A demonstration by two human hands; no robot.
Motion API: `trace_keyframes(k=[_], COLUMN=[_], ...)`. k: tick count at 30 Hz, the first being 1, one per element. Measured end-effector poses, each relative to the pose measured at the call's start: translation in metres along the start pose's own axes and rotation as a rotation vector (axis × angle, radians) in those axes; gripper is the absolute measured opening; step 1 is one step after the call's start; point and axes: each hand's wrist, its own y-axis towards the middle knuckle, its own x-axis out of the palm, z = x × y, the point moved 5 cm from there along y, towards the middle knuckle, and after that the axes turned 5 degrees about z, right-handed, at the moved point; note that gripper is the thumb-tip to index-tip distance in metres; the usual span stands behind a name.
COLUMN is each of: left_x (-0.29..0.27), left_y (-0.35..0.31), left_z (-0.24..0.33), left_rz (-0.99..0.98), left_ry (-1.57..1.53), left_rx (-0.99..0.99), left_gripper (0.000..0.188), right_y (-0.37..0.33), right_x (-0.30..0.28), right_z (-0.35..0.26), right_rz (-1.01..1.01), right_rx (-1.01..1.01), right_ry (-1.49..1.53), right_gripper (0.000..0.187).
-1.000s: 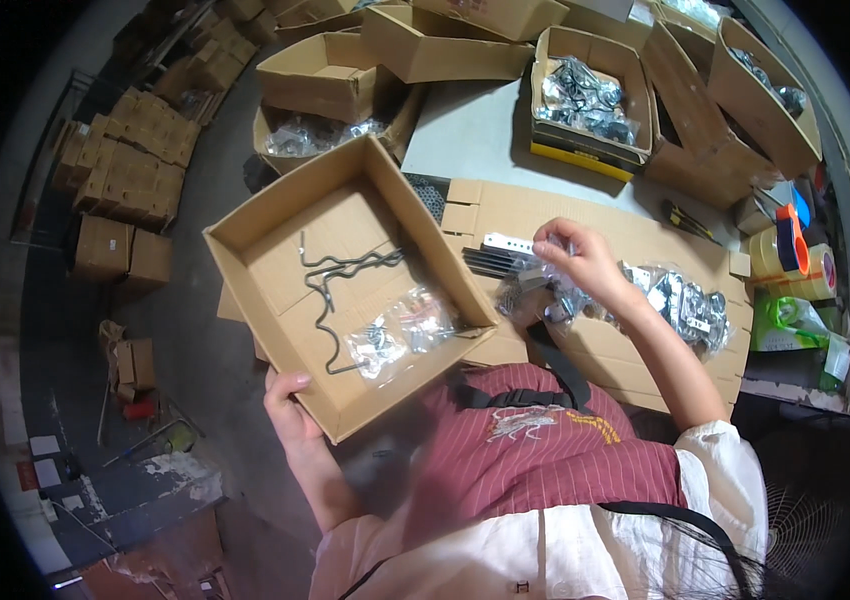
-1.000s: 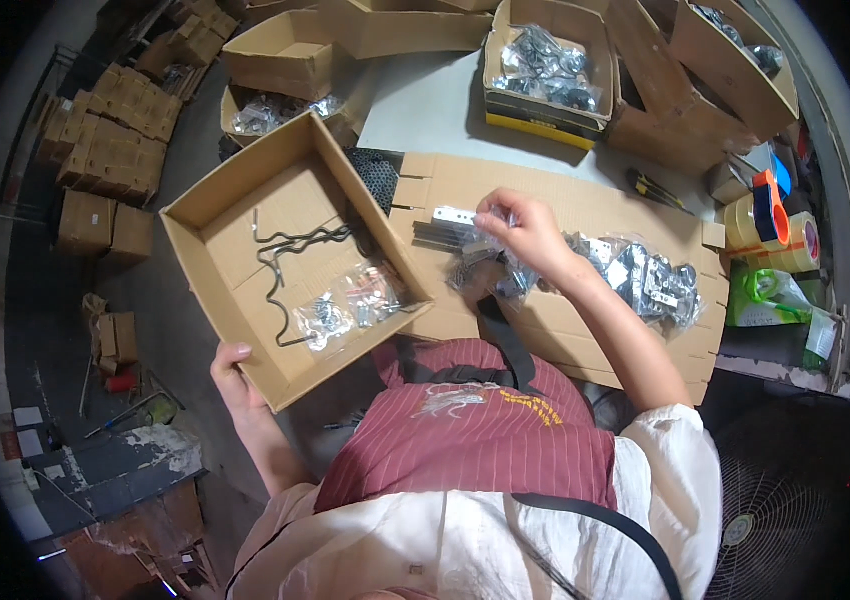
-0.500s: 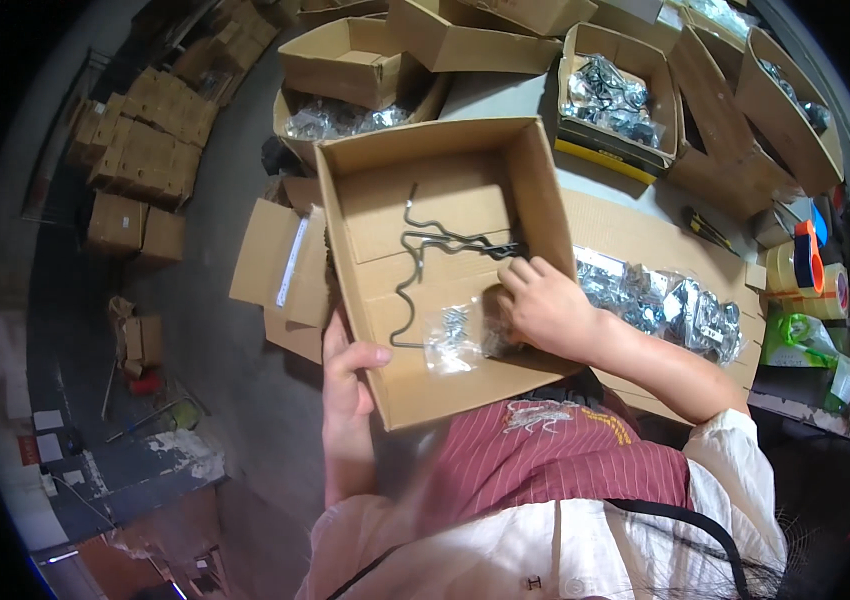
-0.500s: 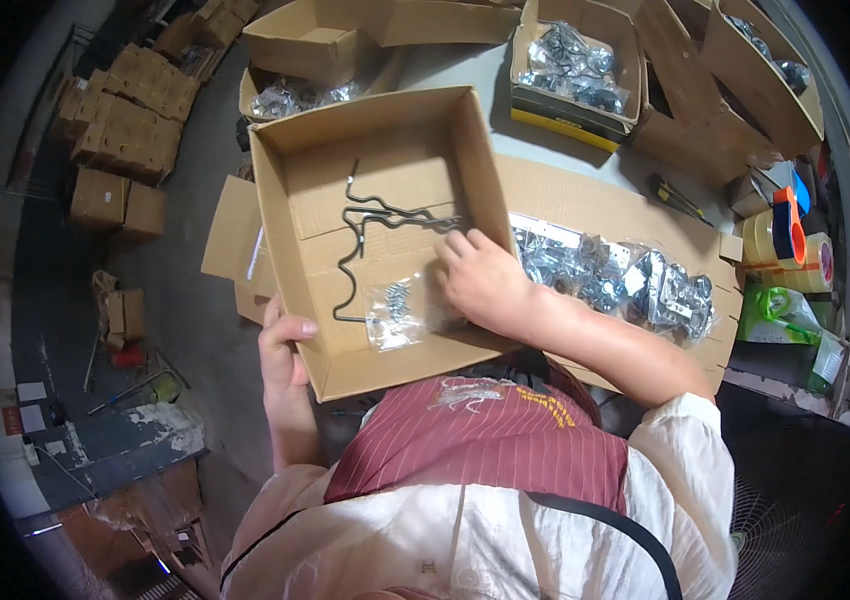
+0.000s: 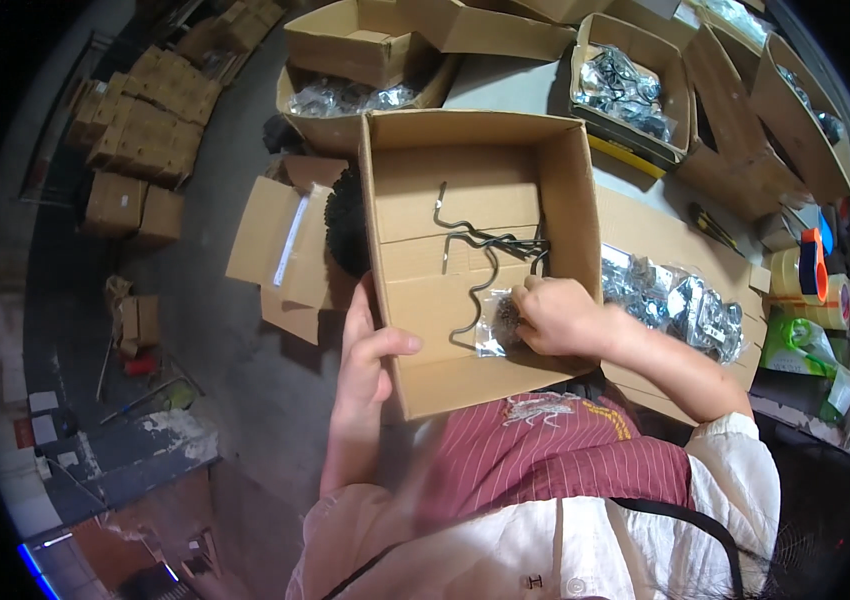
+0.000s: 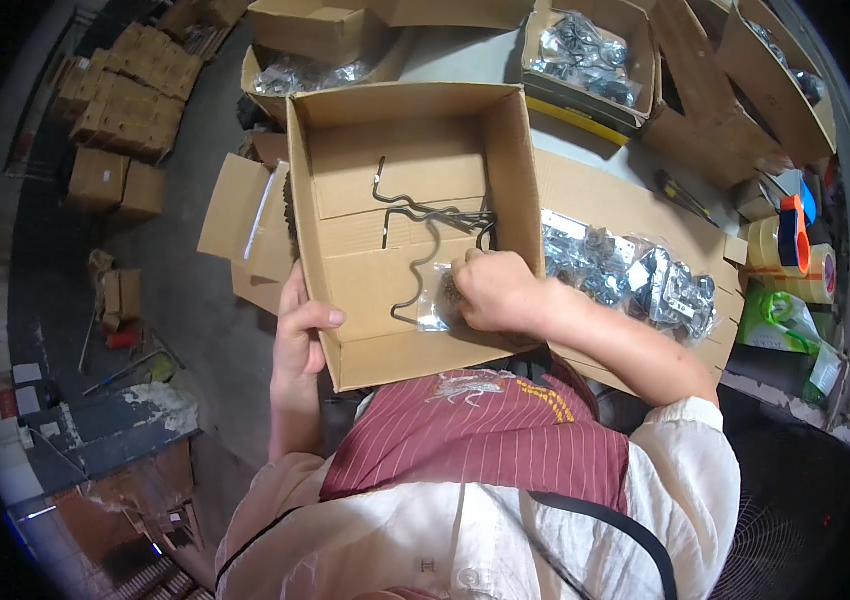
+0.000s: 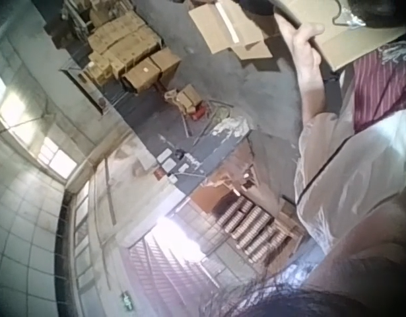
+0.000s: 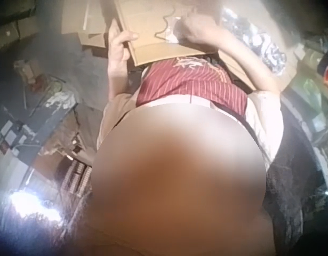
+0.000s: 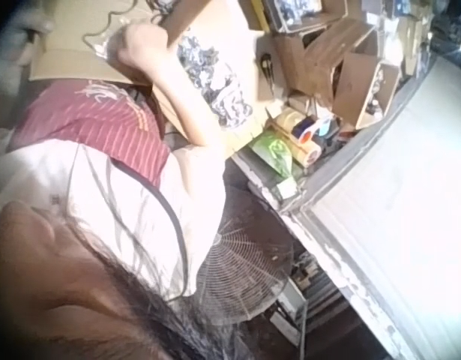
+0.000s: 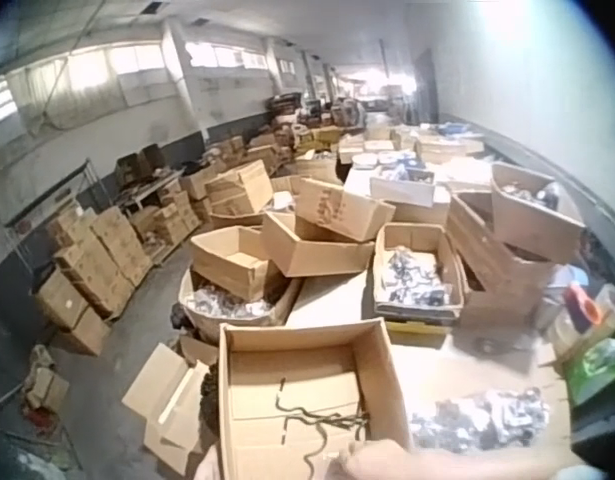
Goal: The person places hardware items into a cardboard box and seals the box with adhesive tape.
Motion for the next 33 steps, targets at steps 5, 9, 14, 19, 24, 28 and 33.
trace_keyframes(k=[5, 9, 14, 19, 24, 28, 33], left_x=[0.003, 0.002, 0.0, 0.008, 0.012, 0.01, 0.015], left_y=[-0.005, -0.004, -0.001, 0.001, 0.002, 0.0, 0.001], left_z=[-0.002, -0.006, -0.008, -0.007, -0.005, -0.005, -0.005], left_rz=[0.036, 0.05, 0.071, 0.045, 0.044, 0.051, 0.042], left_ry=[-0.012, 0.026, 0.031, 0.031, 0.043, 0.063, 0.068], left_rx=[-0.034, -0.034, -0.021, -0.052, -0.015, -0.045, -0.045], left_gripper=[0.095, 0.095, 0.095, 0.095, 0.095, 0.096, 0.096], right_y=[-0.024, -0.022, -0.019, 0.001, -0.008, -0.016, 0.004], right_x=[0.001, 0.025, -0.009, -0.007, 0.017, -0.022, 0.017], right_z=[-0.016, -0.002, 0.013, 0.012, 0.004, 0.011, 0.026], right_rz=[0.182, 0.08, 0.027, 0.008, 0.016, 0.197, 0.071], right_rx=[0.036, -0.104, 0.029, 0.125, 0.065, 0.01, -0.12], right_ry=[-0.571, -0.426, 0.176, 0.19, 0.229, 0.196, 0.078], right_gripper=[0.032, 0.019, 0.012, 0.03, 0.018, 0.009, 0.011])
